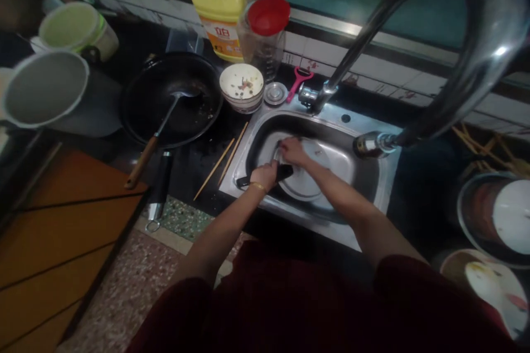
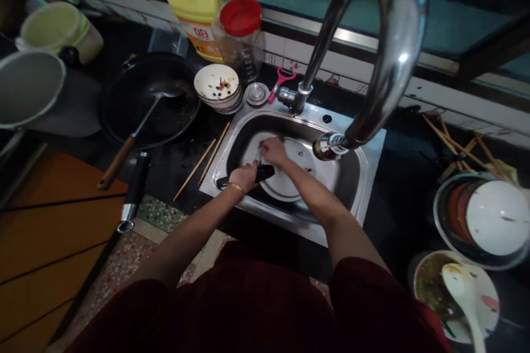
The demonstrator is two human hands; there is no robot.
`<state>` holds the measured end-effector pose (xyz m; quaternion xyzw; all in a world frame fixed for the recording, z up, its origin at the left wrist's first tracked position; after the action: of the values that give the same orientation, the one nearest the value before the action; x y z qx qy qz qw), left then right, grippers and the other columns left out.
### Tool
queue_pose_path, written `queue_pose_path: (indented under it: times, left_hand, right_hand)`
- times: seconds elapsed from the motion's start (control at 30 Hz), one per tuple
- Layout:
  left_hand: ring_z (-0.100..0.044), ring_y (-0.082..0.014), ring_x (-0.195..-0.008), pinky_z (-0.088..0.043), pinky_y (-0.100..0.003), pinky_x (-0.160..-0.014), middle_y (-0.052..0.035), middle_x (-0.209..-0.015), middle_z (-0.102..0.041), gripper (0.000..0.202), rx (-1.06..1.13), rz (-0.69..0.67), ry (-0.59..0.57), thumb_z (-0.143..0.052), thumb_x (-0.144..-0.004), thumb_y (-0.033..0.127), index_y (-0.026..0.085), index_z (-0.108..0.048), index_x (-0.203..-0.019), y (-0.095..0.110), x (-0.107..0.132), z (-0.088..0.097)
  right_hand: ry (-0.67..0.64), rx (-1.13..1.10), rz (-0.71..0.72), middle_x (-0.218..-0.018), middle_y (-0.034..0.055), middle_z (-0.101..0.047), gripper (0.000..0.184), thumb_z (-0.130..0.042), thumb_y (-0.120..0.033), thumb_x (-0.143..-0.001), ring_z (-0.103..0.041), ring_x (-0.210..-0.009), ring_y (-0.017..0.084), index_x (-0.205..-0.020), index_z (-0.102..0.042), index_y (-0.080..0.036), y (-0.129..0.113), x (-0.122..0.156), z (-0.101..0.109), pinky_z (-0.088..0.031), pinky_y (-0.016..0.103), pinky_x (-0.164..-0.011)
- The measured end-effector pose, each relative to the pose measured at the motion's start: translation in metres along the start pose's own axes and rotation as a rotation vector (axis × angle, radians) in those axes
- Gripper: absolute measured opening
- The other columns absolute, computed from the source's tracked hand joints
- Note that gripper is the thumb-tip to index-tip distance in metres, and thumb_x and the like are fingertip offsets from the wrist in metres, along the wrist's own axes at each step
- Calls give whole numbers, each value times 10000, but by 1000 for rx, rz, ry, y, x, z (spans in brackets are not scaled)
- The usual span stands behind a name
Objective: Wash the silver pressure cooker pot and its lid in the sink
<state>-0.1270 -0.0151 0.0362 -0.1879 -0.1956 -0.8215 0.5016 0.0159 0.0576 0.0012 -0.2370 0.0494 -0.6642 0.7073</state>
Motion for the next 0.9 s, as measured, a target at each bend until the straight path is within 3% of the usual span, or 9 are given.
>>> queue_pose_path:
  times: [0.07, 0.23, 0.37, 0.4, 0.53, 0.57, 0.7, 0.73, 0.9]
  left_hand:
    - [-631, -299, -1003, -495, -361, -830, -192, -1062, -610, 641, 23, 43, 14, -745, -722, 328, 110, -461, -1254, -2, 0, 1]
    - [-647, -296, -971, -503, -358, -806, -183, -1018, -643, 553, 83, 44, -10, -767, -703, 317, 99, -518, -1146, -2, 0, 1]
    - [-648, -278, -972, -495, -342, -808, -179, -1026, -643, 539, 85, 24, 12, -750, -728, 302, 98, -508, -1164, -3, 2, 4]
    - [-646, -278, -975, -493, -344, -812, -179, -1024, -642, 523, 86, 27, 18, -741, -736, 294, 96, -509, -1161, -3, 3, 4]
    - [-643, -284, -980, -488, -360, -812, -174, -1022, -638, 465, 124, 14, 4, -712, -758, 264, 104, -522, -1151, -2, 3, 4]
    - [-642, -284, -982, -488, -362, -811, -174, -1027, -636, 459, 132, 9, 2, -705, -763, 258, 107, -523, -1155, -2, 3, 3]
    - [-635, -285, -993, -480, -370, -818, -200, -1058, -623, 415, 135, 33, 35, -661, -801, 238, 88, -527, -1164, -2, 3, 4]
    - [-634, -287, -993, -479, -372, -818, -203, -1058, -622, 409, 138, 38, 41, -658, -803, 235, 83, -529, -1160, -3, 4, 4]
    - [-636, -302, -987, -485, -379, -804, -186, -1014, -628, 400, 166, -7, 19, -682, -789, 237, 82, -539, -1129, -1, 5, 5]
  right_hand:
    - [-47, 36, 165, -1107, 114, -640, 297, -434, -287, -916, -514, -1050, 254, -974, -699, -166, -22, 3, -9, -368, 383, -919]
    - [-48, 100, -76, -1112, 130, -636, 330, -374, -242, -929, -522, -1002, 260, -1051, -669, -159, -9, -6, -10, -377, 381, -860]
    - [-132, 72, 246, -1030, 89, -659, 255, -442, -246, -901, -513, -1016, 230, -938, -684, -175, -25, -3, -15, -343, 354, -922]
    - [-131, 68, 251, -1030, 88, -660, 261, -432, -246, -907, -513, -1018, 224, -938, -682, -174, -22, -3, -12, -338, 348, -934]
    - [-48, 77, -149, -1044, 128, -652, 364, -304, -196, -932, -528, -971, 227, -991, -660, -143, 12, -7, 2, -375, 351, -884]
    - [-42, 70, -184, -1039, 130, -652, 366, -300, -188, -926, -532, -960, 230, -996, -656, -145, 11, -6, 2, -385, 350, -865]
    - [-100, -28, 135, -991, 94, -656, 274, -401, -181, -883, -537, -968, 222, -1020, -637, -166, -28, 0, -14, -391, 336, -885]
    - [-105, -51, 160, -977, 90, -657, 264, -416, -166, -869, -537, -967, 219, -1017, -634, -162, -30, 0, -15, -392, 332, -889]
    - [1, -35, -108, -1016, 152, -635, 330, -341, -68, -821, -522, -978, 237, -972, -633, -95, 8, -6, 0, -385, 361, -892]
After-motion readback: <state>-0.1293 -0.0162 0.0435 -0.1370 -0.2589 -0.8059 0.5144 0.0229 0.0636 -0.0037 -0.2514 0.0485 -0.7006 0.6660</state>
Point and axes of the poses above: each hand's wrist, its own x-axis away from the middle knuckle, its own z-axis out of the back of the hand, y = z × x, the point moved 6 cm from there along -x, towards the middle knuckle
